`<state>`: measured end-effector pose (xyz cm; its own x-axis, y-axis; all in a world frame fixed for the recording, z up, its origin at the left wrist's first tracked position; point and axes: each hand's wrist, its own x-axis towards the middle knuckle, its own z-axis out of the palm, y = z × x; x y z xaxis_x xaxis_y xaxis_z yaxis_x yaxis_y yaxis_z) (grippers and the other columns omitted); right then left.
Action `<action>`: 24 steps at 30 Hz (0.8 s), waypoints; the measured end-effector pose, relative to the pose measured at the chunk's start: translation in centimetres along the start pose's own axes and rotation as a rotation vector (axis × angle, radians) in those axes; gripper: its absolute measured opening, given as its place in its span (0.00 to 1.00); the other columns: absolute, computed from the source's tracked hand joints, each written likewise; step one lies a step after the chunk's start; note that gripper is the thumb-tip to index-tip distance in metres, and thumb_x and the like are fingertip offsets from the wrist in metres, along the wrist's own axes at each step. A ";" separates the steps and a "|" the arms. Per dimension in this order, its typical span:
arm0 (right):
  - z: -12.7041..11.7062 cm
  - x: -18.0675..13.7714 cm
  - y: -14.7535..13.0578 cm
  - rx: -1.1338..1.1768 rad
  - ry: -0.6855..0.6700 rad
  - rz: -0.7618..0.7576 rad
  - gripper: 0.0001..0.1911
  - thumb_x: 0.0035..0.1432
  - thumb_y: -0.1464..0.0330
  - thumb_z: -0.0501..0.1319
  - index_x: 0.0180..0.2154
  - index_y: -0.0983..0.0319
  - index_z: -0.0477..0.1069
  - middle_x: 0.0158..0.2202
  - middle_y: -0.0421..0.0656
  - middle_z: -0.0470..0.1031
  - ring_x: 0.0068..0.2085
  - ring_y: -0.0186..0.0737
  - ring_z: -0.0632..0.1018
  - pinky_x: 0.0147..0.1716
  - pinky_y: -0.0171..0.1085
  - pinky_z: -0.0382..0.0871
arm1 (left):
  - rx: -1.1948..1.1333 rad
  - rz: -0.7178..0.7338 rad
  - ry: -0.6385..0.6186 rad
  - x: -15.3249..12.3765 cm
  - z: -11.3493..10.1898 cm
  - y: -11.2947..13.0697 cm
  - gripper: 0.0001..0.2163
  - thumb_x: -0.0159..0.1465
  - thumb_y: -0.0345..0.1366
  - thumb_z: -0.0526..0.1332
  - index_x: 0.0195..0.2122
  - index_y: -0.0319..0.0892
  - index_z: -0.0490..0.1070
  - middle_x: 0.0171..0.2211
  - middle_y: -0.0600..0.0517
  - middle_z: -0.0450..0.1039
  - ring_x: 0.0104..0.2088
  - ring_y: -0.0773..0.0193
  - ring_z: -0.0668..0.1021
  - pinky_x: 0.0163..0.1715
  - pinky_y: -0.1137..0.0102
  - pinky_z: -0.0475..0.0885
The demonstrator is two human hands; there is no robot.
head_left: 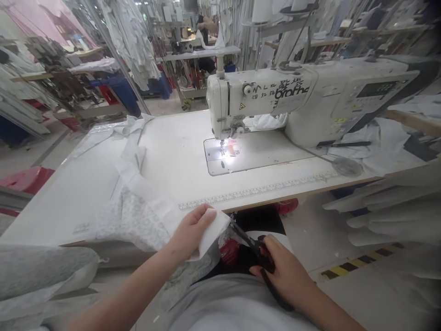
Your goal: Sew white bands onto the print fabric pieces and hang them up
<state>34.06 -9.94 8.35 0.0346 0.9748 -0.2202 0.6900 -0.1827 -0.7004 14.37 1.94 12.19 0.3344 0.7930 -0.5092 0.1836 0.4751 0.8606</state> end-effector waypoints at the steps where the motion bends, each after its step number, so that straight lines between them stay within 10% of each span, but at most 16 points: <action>1: 0.2 0.0 -0.1 -0.017 0.004 0.006 0.12 0.49 0.66 0.60 0.29 0.58 0.54 0.32 0.40 0.66 0.32 0.41 0.69 0.29 0.37 0.62 | -0.016 0.004 0.017 0.0 0.1 -0.1 0.16 0.54 0.50 0.62 0.33 0.43 0.67 0.22 0.56 0.69 0.19 0.69 0.71 0.16 0.78 0.62; 24: 1.6 0.6 -0.9 -0.046 0.086 0.026 0.14 0.49 0.66 0.63 0.30 0.59 0.57 0.33 0.41 0.66 0.35 0.43 0.71 0.30 0.37 0.62 | -0.001 0.062 -0.006 0.1 0.8 -1.1 0.16 0.55 0.50 0.61 0.31 0.41 0.67 0.22 0.55 0.68 0.19 0.71 0.69 0.17 0.78 0.62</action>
<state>32.28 -9.36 7.75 0.1133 0.9776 -0.1773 0.7203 -0.2037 -0.6630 14.96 1.17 11.22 0.3504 0.8187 -0.4548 0.1611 0.4257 0.8904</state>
